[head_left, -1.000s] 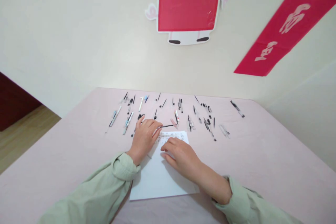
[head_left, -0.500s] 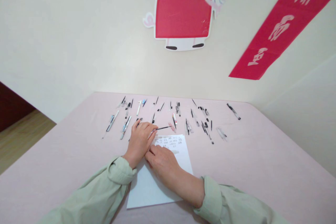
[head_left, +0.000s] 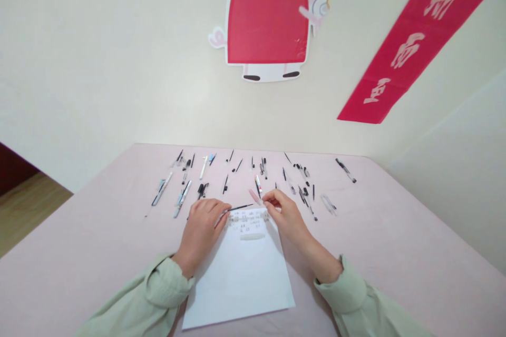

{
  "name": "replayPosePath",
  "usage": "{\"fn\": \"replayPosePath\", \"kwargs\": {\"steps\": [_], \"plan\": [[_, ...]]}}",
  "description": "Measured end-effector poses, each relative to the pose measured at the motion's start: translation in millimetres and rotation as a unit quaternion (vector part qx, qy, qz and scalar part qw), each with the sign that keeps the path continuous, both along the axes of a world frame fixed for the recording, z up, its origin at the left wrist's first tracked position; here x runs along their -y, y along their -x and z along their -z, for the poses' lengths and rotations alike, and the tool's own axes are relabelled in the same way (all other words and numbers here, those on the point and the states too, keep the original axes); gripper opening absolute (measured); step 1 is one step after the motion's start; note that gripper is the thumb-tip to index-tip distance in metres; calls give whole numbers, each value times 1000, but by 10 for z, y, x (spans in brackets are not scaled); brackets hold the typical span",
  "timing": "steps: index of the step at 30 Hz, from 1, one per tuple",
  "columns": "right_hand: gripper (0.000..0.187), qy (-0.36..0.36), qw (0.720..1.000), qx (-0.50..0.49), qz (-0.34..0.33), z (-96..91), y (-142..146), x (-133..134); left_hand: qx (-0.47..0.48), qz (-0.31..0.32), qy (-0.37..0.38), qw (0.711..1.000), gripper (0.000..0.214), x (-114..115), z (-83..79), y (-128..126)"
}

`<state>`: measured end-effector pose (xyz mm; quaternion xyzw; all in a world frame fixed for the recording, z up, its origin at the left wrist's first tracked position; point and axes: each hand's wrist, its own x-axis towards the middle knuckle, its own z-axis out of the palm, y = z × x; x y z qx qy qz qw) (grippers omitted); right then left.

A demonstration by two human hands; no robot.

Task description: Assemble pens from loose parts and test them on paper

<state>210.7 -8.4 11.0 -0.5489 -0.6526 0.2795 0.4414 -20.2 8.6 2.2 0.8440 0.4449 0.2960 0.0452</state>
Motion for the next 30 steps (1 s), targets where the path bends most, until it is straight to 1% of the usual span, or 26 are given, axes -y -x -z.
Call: {"fn": "replayPosePath", "kwargs": {"steps": [3,6,11,15,22,30], "plan": [[13,8,999,-37,1,127,31,-27,-5,-2,-4,1000,17,-10,51,24],[13,15,999,-48,3,182,73,-36,-7,-1,-9,1000,16,-20,64,27],[13,24,999,-48,-5,183,97,-44,-8,3,-11,1000,16,-17,56,19],[11,16,999,-48,-4,183,107,-42,-10,2,-9,1000,17,-17,64,18],[11,23,999,-49,1,160,123,-34,-11,7,-4,1000,17,-13,62,13],[9,20,999,-39,-1,160,144,-26,-9,11,-14,1000,17,-17,72,10]]}}
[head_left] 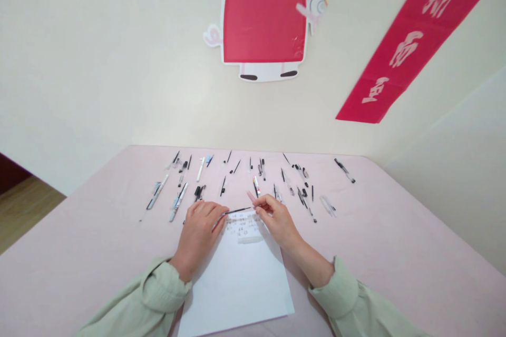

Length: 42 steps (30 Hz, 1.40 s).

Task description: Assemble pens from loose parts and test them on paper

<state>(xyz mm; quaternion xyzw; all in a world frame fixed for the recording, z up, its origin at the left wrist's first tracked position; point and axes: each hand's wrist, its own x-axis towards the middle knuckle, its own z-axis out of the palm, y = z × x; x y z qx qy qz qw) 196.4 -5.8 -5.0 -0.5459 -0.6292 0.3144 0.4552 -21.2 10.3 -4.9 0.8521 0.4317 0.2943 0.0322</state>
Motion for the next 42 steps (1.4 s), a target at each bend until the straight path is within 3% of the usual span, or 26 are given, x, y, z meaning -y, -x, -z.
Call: {"fn": "replayPosePath", "kwargs": {"steps": [32,35,39,42], "plan": [[18,22,998,18,-53,43,34,50,0,7,21,1000,18,72,2,-47],[24,8,1000,18,-22,2,-4,63,5,3,21,1000,17,70,15,-41],[13,-11,996,57,73,-134,-81,107,16,-15,23,1000,15,58,19,-20],[11,16,990,140,15,-213,-91,177,17,-23,26,999,14,43,20,1]]}}
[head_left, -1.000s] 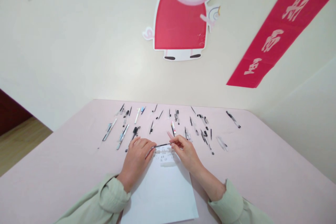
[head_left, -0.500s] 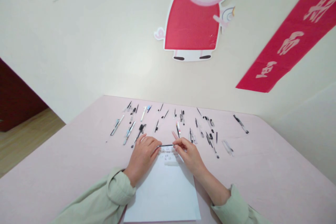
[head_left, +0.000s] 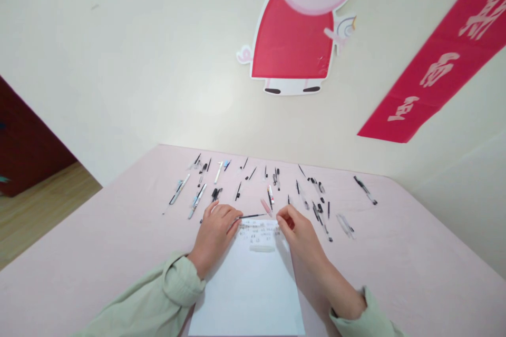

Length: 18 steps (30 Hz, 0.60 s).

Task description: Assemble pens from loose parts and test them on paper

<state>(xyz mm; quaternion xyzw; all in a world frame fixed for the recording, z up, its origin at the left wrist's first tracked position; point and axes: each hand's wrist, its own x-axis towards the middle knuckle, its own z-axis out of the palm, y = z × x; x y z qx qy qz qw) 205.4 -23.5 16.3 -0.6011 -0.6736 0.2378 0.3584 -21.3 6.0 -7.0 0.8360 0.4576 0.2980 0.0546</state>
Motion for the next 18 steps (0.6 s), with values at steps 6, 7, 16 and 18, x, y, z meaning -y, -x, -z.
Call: {"fn": "replayPosePath", "kwargs": {"steps": [6,7,16,18], "plan": [[12,7,974,175,-146,41,155,174,-3,-8,-5,1000,15,-18,14,17],[15,5,967,200,-156,56,183,191,-3,-8,-4,1000,15,-17,13,17],[12,16,961,257,-104,27,163,135,-4,-8,-8,1000,15,-9,8,9],[11,17,971,230,-60,-16,70,89,-4,-6,-6,1000,15,-11,15,10]]}}
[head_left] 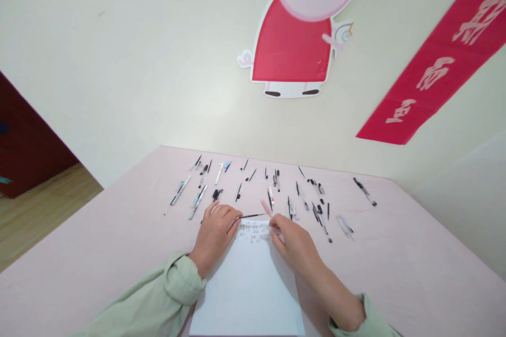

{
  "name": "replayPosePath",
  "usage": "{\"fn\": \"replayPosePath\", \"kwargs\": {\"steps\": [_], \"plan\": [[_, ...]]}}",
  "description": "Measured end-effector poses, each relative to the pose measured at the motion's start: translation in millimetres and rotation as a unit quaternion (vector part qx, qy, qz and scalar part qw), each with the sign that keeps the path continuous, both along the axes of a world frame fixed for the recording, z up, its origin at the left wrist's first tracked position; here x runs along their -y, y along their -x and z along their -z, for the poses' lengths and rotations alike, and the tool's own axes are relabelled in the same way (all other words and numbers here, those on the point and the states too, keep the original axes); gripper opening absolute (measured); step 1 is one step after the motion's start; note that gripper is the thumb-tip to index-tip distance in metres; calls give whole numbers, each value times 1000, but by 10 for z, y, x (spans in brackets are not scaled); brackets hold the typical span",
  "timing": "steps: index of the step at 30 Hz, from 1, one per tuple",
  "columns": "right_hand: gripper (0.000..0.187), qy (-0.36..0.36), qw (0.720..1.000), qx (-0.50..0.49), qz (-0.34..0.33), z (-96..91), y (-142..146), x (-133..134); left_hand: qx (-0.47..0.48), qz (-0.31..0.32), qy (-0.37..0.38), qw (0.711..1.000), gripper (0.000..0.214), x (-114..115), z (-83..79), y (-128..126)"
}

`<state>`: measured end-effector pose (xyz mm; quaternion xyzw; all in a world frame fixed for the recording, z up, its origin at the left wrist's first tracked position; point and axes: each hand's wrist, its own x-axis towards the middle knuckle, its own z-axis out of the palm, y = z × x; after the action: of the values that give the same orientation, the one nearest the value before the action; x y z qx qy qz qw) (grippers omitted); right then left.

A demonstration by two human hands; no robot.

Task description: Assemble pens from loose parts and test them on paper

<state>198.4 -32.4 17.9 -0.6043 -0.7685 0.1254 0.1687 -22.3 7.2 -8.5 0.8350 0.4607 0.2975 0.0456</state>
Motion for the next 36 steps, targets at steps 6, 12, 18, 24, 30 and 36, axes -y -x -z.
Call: {"fn": "replayPosePath", "kwargs": {"steps": [6,12,18,24,30,36], "plan": [[12,-62,997,-33,35,-85,-189,-107,-6,12,-7,1000,16,1,5,5],[13,-63,997,-39,15,-64,-174,-112,-6,11,-4,1000,16,25,-39,-14],[15,-65,997,-42,5,-58,-169,-123,-4,20,-5,1000,16,27,-42,-21],[15,-72,996,-45,1,-47,-171,-126,-12,17,10,1000,17,27,-28,-22],[16,-68,996,-53,-6,-9,-179,-134,-11,24,15,1000,17,31,-30,-26],[14,-68,995,-60,-29,23,-137,-123,-11,38,16,999,16,61,-46,-58]]}}
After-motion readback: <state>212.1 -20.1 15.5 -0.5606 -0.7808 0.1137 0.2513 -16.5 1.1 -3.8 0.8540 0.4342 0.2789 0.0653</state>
